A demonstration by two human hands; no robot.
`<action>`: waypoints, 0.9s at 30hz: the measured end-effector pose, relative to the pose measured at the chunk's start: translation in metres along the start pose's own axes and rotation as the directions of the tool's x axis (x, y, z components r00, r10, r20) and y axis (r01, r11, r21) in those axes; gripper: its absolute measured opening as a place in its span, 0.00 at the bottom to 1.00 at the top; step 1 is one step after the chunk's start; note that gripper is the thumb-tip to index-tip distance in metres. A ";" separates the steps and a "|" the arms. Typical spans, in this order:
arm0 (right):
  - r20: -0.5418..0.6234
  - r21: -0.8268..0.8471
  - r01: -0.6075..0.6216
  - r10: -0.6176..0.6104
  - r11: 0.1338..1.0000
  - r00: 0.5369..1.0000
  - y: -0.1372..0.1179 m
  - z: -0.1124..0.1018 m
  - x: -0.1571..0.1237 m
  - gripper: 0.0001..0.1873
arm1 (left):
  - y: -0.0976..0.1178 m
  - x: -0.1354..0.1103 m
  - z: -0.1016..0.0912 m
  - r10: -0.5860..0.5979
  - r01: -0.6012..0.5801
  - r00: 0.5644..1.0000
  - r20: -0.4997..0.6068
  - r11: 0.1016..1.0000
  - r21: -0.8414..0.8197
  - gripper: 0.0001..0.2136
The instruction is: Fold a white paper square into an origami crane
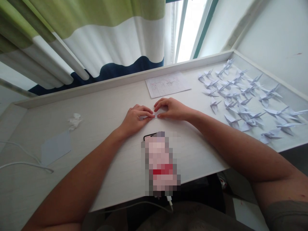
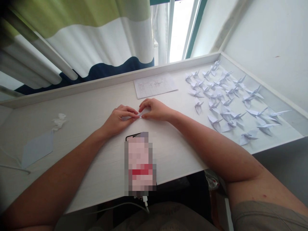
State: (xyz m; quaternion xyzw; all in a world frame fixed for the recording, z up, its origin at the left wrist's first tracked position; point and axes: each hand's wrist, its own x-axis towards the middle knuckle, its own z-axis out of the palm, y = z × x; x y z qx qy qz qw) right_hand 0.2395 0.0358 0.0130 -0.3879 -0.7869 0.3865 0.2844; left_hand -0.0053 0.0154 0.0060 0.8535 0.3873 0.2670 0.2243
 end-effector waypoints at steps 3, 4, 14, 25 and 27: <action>0.024 -0.007 0.006 -0.006 1.000 1.000 0.000 -0.002 -0.001 0.11 | -0.001 0.000 0.000 0.002 -0.002 1.000 0.002 1.000 0.008 0.08; 0.029 0.016 -0.005 0.005 1.000 1.000 -0.001 -0.003 -0.001 0.11 | -0.001 0.000 0.000 0.004 -0.004 1.000 0.004 1.000 0.011 0.08; 0.007 0.112 -0.057 0.057 0.992 0.998 0.003 -0.005 -0.004 0.11 | -0.001 0.000 0.000 0.008 -0.008 1.000 0.010 1.000 0.016 0.07; 0.050 -0.034 0.019 -0.017 0.999 0.999 0.001 -0.004 -0.004 0.11 | -0.002 0.000 0.002 -0.007 0.007 1.000 0.008 1.000 0.019 0.07; 0.048 -0.053 0.016 -0.013 0.998 0.999 0.000 -0.002 -0.004 0.12 | -0.002 0.001 0.002 -0.006 0.006 1.000 0.011 1.000 0.020 0.07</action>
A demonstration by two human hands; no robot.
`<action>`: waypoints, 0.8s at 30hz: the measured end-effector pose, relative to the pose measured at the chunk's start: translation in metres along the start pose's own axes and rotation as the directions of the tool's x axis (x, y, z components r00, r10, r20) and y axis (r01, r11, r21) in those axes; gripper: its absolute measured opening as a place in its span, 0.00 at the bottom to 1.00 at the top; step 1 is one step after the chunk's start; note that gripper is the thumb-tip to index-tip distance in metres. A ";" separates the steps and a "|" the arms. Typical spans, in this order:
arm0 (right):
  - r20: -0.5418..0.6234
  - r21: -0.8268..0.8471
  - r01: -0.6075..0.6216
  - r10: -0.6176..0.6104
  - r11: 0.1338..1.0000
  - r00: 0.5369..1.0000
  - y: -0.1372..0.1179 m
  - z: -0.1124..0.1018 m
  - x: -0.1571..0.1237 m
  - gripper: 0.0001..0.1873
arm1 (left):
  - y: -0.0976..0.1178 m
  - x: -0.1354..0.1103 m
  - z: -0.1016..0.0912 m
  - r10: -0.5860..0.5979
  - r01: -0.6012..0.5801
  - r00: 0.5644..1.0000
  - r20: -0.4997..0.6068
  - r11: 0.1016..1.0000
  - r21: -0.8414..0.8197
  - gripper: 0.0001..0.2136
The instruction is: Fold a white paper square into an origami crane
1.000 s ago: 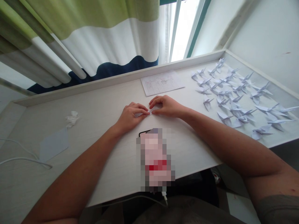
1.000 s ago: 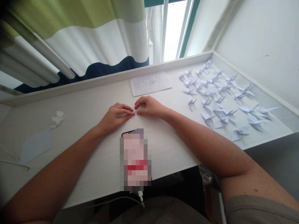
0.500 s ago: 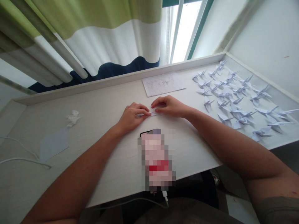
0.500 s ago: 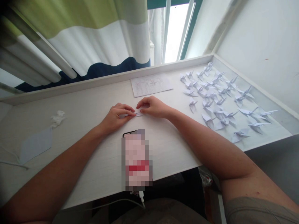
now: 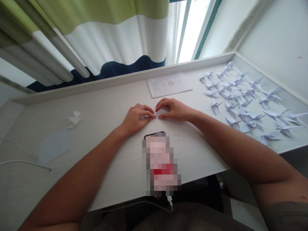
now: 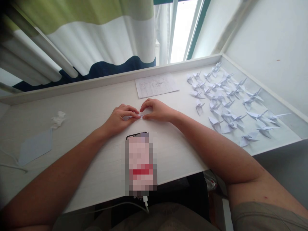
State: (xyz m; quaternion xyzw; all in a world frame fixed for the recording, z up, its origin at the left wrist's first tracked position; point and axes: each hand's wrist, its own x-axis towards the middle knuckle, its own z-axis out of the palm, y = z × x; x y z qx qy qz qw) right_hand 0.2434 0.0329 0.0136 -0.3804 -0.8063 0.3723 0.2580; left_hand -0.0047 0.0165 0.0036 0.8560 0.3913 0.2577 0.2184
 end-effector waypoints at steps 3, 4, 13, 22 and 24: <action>-0.002 -0.014 0.012 -0.012 1.000 1.000 -0.001 -0.002 -0.002 0.15 | 0.000 0.000 0.000 0.007 -0.007 1.000 0.000 1.000 0.007 0.07; 0.008 0.004 0.018 -0.018 1.000 1.000 -0.001 -0.003 -0.002 0.14 | 0.000 0.000 0.000 0.006 -0.006 1.000 -0.003 1.000 0.011 0.07; 0.061 -0.021 0.081 -0.080 0.996 0.995 0.005 -0.011 -0.005 0.06 | 0.008 -0.005 0.001 0.057 -0.050 0.997 -0.043 0.990 0.132 0.07; 0.069 -0.053 0.109 -0.106 0.993 0.992 0.004 -0.009 -0.006 0.06 | 0.007 -0.005 0.001 0.071 -0.066 0.997 -0.035 0.988 0.137 0.07; 0.080 -0.075 0.127 -0.121 0.989 0.989 0.003 -0.010 -0.006 0.07 | 0.006 -0.005 0.002 0.066 -0.060 0.997 -0.044 0.990 0.127 0.07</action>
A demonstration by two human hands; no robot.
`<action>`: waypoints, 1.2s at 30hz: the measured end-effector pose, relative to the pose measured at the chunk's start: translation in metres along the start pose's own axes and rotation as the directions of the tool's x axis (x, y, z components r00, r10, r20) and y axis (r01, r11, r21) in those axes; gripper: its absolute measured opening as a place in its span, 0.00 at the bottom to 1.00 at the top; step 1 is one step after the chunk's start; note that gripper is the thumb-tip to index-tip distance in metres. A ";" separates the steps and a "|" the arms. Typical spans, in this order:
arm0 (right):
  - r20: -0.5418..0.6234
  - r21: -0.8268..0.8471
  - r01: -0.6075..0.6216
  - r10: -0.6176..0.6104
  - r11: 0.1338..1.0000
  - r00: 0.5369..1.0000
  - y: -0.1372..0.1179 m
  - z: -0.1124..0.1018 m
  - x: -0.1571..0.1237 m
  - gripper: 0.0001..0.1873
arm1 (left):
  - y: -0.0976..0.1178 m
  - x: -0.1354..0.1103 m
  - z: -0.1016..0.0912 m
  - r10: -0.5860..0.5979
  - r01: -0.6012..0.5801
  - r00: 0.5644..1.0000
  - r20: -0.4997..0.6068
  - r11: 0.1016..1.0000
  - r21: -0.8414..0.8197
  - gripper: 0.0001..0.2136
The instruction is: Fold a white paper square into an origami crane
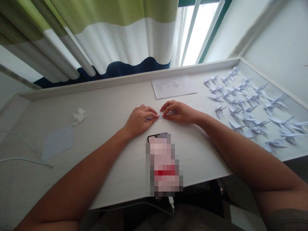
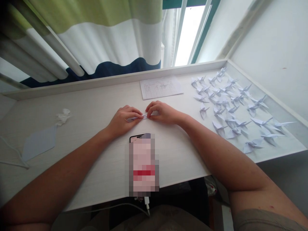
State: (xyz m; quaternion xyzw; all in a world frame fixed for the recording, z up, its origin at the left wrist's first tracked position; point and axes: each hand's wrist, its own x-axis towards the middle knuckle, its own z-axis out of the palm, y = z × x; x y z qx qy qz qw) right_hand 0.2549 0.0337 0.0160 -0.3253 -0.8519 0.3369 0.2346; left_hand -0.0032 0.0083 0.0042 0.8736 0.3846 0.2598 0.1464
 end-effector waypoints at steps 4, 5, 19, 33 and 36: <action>0.022 -0.031 0.019 -0.018 0.999 1.000 -0.002 0.000 -0.001 0.07 | 0.000 0.000 0.001 -0.008 0.008 1.000 0.002 1.000 -0.011 0.07; 0.028 -0.035 0.022 -0.021 0.999 0.999 -0.003 -0.001 -0.002 0.07 | 0.000 0.000 0.001 -0.007 0.007 1.000 0.004 1.000 -0.008 0.06; -0.062 0.149 -0.141 0.151 0.979 0.987 -0.006 0.007 0.007 0.05 | -0.001 0.000 0.002 -0.002 0.002 1.000 0.005 1.000 0.029 0.06; -0.080 0.104 -0.092 0.101 0.990 0.992 -0.006 0.010 0.007 0.05 | 0.000 0.001 0.001 -0.018 0.018 1.000 0.022 1.000 0.011 0.06; -0.070 0.137 -0.112 0.123 0.984 0.990 -0.006 0.007 0.006 0.06 | 0.000 0.001 0.000 -0.018 0.018 0.999 0.029 1.000 0.004 0.07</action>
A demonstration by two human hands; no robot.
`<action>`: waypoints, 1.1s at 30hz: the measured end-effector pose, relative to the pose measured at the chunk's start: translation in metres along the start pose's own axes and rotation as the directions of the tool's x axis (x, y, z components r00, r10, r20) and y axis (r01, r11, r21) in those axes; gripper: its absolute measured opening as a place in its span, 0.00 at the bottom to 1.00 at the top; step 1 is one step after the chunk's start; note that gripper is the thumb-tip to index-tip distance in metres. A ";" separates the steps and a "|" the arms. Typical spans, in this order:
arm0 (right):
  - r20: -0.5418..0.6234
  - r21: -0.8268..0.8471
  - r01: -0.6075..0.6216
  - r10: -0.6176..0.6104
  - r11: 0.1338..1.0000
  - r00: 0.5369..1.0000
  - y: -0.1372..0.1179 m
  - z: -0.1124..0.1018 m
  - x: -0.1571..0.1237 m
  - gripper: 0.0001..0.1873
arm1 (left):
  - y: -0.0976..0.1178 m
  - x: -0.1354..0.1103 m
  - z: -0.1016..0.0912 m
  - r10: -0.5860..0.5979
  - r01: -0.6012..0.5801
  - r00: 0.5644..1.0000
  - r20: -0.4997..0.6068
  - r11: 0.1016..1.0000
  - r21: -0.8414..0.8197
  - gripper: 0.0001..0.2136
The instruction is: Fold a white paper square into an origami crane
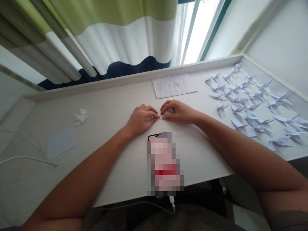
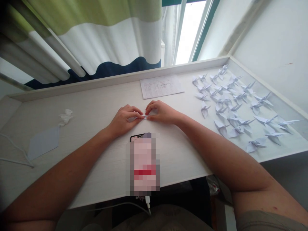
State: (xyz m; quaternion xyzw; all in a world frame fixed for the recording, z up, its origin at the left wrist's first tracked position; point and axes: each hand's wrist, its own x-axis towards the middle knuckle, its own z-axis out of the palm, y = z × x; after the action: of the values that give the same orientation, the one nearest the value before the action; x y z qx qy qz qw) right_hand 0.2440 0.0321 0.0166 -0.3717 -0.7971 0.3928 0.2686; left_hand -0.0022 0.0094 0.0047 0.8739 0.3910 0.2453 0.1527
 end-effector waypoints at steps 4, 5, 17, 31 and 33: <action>0.019 0.081 -0.061 0.059 0.995 0.998 0.002 -0.002 -0.001 0.09 | 0.000 0.000 0.000 0.000 0.000 1.000 0.000 1.000 -0.013 0.07; 0.013 0.076 -0.053 0.052 0.996 0.999 0.002 -0.002 -0.001 0.09 | 0.000 0.000 0.000 0.000 0.000 1.000 0.000 1.000 -0.014 0.06; -0.012 -0.041 0.025 -0.026 0.999 1.000 0.002 0.004 0.001 0.05 | 0.000 0.000 -0.001 -0.012 0.012 1.000 0.016 0.999 -0.043 0.06; -0.080 -0.061 -0.005 0.000 0.998 0.997 -0.010 0.017 -0.004 0.10 | 0.005 -0.005 -0.001 -0.132 0.090 0.989 -0.066 0.892 -0.444 0.14; -0.094 -0.008 -0.019 0.018 1.000 0.995 -0.013 0.020 -0.004 0.11 | 0.004 -0.004 -0.001 -0.158 0.111 0.986 -0.056 0.862 -0.494 0.15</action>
State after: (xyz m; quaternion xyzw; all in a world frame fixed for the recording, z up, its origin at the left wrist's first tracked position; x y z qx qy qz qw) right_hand 0.2270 0.0145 0.0156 -0.3983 -0.7818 0.3741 0.3005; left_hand -0.0029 0.0036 0.0064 0.7649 0.3829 0.3658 0.3668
